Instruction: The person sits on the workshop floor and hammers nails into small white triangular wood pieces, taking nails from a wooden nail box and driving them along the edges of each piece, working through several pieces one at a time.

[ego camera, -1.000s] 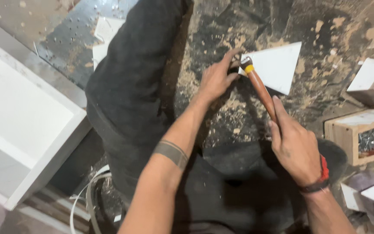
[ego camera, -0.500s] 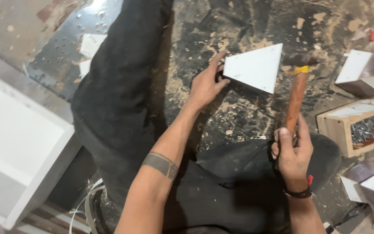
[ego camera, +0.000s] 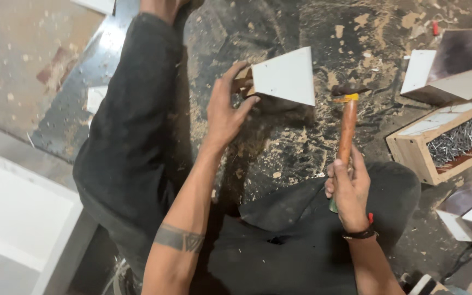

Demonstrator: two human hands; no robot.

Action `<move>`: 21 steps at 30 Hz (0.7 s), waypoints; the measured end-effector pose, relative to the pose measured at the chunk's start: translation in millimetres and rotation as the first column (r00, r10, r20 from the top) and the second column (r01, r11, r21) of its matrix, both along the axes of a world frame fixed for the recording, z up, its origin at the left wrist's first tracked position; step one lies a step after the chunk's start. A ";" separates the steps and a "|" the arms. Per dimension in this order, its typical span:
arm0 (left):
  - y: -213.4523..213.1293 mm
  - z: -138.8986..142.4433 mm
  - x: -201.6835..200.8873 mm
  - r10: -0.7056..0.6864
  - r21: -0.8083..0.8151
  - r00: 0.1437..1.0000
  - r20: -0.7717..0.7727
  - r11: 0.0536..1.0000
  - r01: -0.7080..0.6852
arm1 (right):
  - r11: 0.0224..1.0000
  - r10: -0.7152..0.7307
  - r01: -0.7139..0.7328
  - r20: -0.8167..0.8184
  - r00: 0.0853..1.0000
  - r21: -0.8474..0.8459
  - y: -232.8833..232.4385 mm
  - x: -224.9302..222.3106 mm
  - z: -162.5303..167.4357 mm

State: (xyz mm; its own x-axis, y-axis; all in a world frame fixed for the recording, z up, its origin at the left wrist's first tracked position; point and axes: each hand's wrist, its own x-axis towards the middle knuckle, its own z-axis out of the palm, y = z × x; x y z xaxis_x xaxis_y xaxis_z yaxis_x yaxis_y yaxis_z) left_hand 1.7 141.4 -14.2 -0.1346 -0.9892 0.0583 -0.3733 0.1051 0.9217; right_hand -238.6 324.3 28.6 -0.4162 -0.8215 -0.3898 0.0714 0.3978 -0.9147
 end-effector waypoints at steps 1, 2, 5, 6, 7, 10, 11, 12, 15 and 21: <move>-3.7 7.4 1.7 -0.023 -0.100 0.995 0.101 0.994 0.033 | 1.000 -0.006 0.006 0.004 1.000 0.005 -1.6 1.5 -0.8; -5.0 13.8 1.3 -0.034 -0.190 0.979 0.201 0.979 0.073 | 1.000 -0.009 0.009 0.008 1.000 0.017 -2.8 3.2 -1.6; -11.3 27.1 -2.9 -0.137 -0.347 0.864 0.485 0.877 0.333 | 1.000 0.006 -0.006 0.010 1.000 0.030 -5.8 6.9 -5.9; -10.6 29.4 -0.3 -0.142 -0.373 0.869 0.475 0.862 0.344 | 1.000 0.015 -0.016 0.008 1.000 0.025 -6.7 7.5 -7.9; -8.0 30.4 3.1 -0.149 -0.397 0.873 0.465 0.846 0.356 | 0.999 0.022 -0.022 -0.002 1.000 0.032 -7.3 7.6 -9.7; -0.7 25.4 13.4 -0.099 -0.422 0.959 0.265 0.882 0.208 | 0.998 0.028 -0.026 -0.030 0.999 0.062 -8.1 7.0 -15.7; 1.0 21.2 16.8 -0.061 -0.412 0.985 0.164 0.903 0.124 | 0.997 0.025 -0.022 -0.038 0.999 0.072 -9.0 6.5 -17.8; 2.2 16.1 19.8 -0.032 -0.298 0.993 0.116 0.952 0.065 | 0.997 0.022 -0.018 -0.047 0.999 0.081 -10.4 5.7 -20.2; 2.1 -2.2 29.3 0.003 -0.012 0.996 0.085 1.000 -0.002 | 0.996 -0.014 0.013 0.012 1.000 0.092 -19.7 3.5 -29.1; 5.8 -23.1 28.6 -0.097 0.047 0.927 0.362 0.995 0.086 | 0.971 -0.183 0.147 0.190 0.964 0.190 -49.9 -0.1 -58.7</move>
